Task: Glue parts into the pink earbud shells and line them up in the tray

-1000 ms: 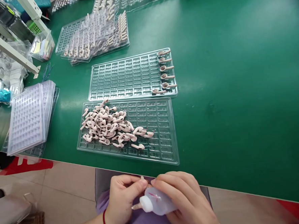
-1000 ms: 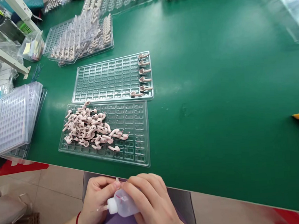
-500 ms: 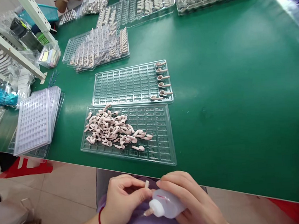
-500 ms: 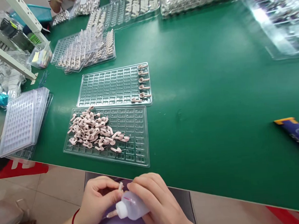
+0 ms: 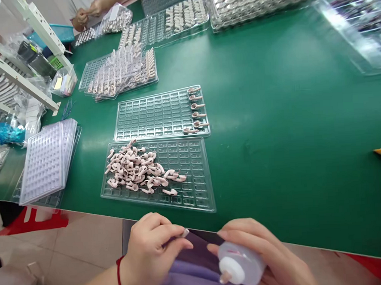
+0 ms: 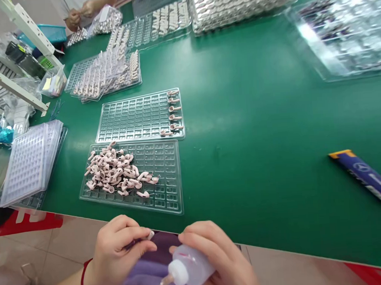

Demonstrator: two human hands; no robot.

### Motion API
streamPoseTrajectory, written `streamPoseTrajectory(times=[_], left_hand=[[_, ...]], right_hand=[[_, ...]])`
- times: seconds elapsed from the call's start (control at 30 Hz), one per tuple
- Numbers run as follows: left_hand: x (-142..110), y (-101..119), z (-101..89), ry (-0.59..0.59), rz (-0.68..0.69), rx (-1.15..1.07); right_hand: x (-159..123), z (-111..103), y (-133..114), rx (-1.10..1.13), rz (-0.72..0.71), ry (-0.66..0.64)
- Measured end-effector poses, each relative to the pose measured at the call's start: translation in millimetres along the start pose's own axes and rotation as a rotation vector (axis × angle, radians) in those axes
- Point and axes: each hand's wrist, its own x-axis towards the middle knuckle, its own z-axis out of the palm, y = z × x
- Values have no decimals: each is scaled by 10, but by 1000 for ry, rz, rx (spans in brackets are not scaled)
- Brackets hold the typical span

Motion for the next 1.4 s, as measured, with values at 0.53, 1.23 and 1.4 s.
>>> streamPoseTrajectory(times=[0.53, 1.23, 1.4], left_hand=[[2534, -602, 254, -328, 222, 390], [1542, -138, -193, -736, 178, 508], [1370, -166, -131, -606, 193, 476]], right_hand=[[91, -124, 255, -95, 87, 240], [77, -146, 222, -96, 182, 228], [11, -131, 271, -107, 259, 216]])
